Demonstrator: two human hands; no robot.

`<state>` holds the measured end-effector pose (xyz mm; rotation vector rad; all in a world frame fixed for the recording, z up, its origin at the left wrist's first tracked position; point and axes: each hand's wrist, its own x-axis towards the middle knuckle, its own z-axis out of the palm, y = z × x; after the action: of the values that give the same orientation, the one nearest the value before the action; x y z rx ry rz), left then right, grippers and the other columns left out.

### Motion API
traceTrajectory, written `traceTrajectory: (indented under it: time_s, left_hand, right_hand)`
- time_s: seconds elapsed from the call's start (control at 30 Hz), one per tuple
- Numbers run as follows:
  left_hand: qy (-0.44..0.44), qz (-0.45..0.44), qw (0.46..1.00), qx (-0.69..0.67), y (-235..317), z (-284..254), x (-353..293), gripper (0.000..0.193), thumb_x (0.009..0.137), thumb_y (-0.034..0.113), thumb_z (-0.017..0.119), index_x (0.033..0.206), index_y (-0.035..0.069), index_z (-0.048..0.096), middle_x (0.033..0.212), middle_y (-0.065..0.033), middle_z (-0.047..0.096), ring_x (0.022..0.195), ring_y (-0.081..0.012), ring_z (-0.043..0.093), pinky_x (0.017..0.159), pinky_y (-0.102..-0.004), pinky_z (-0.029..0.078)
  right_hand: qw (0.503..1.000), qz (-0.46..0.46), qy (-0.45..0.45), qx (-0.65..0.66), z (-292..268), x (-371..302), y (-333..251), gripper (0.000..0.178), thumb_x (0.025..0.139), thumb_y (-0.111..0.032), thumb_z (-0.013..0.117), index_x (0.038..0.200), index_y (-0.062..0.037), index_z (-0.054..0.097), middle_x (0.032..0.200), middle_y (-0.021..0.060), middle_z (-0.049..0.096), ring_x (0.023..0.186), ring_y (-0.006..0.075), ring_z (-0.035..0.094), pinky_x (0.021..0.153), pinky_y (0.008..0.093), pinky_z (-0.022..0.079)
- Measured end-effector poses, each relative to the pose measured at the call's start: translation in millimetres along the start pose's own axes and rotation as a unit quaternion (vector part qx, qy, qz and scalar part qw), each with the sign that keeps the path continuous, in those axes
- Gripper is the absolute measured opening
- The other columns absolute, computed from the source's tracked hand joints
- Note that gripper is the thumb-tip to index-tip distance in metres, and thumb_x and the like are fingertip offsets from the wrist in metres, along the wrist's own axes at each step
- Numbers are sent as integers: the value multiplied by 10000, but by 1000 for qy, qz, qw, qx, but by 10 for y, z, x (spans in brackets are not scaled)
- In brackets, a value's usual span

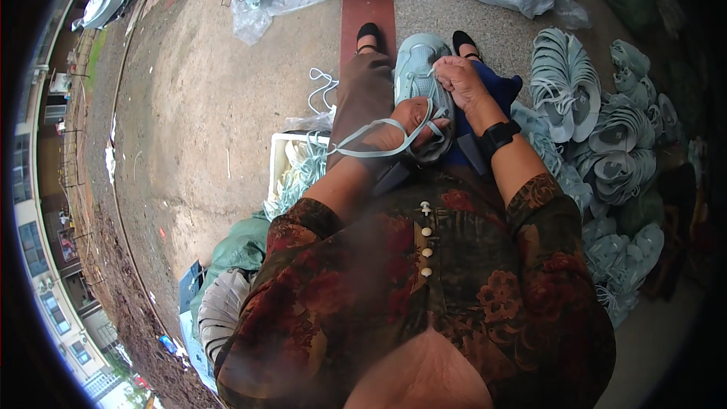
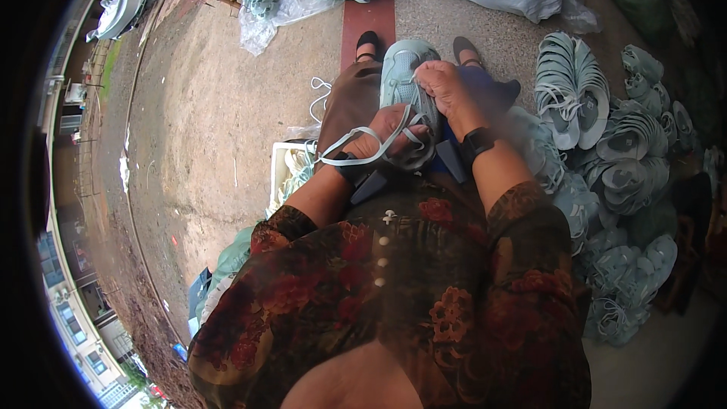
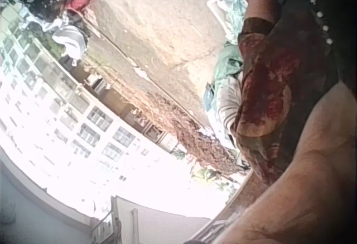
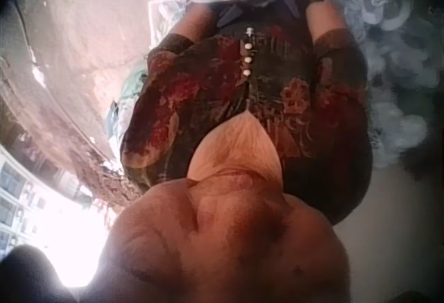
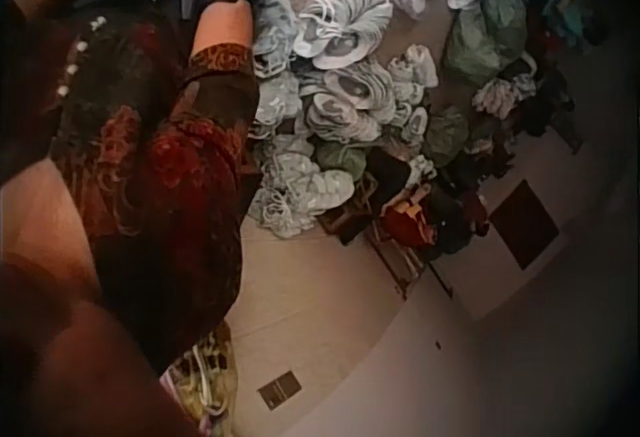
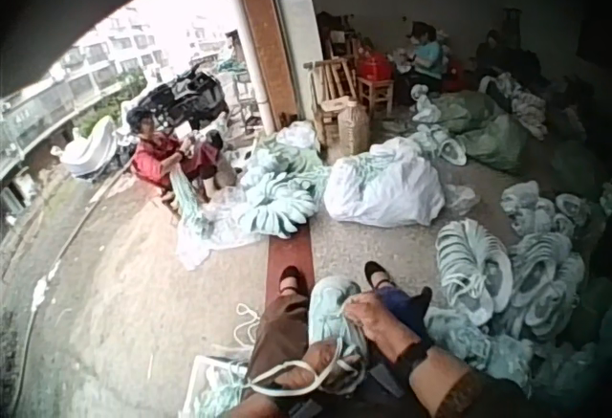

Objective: The person sits on the ground and laces a light green sneaker by threading the laces through the eyelets and tying them. They repeat this process on a second sneaker, handling each shoe one at a time.

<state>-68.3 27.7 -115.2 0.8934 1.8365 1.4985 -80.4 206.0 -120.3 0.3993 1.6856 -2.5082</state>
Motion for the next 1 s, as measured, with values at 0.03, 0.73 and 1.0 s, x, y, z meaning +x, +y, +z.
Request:
traceTrajectory:
  time_s: [0.03, 0.73, 1.0]
  left_hand:
    - [-1, 14, 1000, 18, 25, -11, 3, 224, 816, 209, 648, 809, 0, 566, 736, -63, 550, 694, -124, 521, 641, -283, 437]
    - [-2, 102, 995, 16, 9, -6, 22, 210, 843, 200, 631, 860, -2, 577, 734, -33, 560, 690, -94, 507, 628, -259, 433]
    - [-21, 67, 996, 54, -57, -47, 45, 218, 836, 219, 647, 794, 23, 560, 678, -17, 532, 656, -93, 486, 587, -260, 415]
  right_hand:
    - [999, 20, -40, -9, -66, 13, -38, 104, 771, -121, 592, 701, -47, 567, 573, -39, 445, 466, 35, 350, 427, 183, 244]
    - [932, -128, 163, -296, 115, -122, 154, 107, 721, -58, 658, 791, 16, 624, 665, 40, 608, 606, 103, 553, 573, 252, 450]
    - [991, 37, -52, -114, -14, -83, -119, 67, 733, -74, 625, 773, -21, 626, 667, 0, 562, 626, 95, 532, 558, 235, 427]
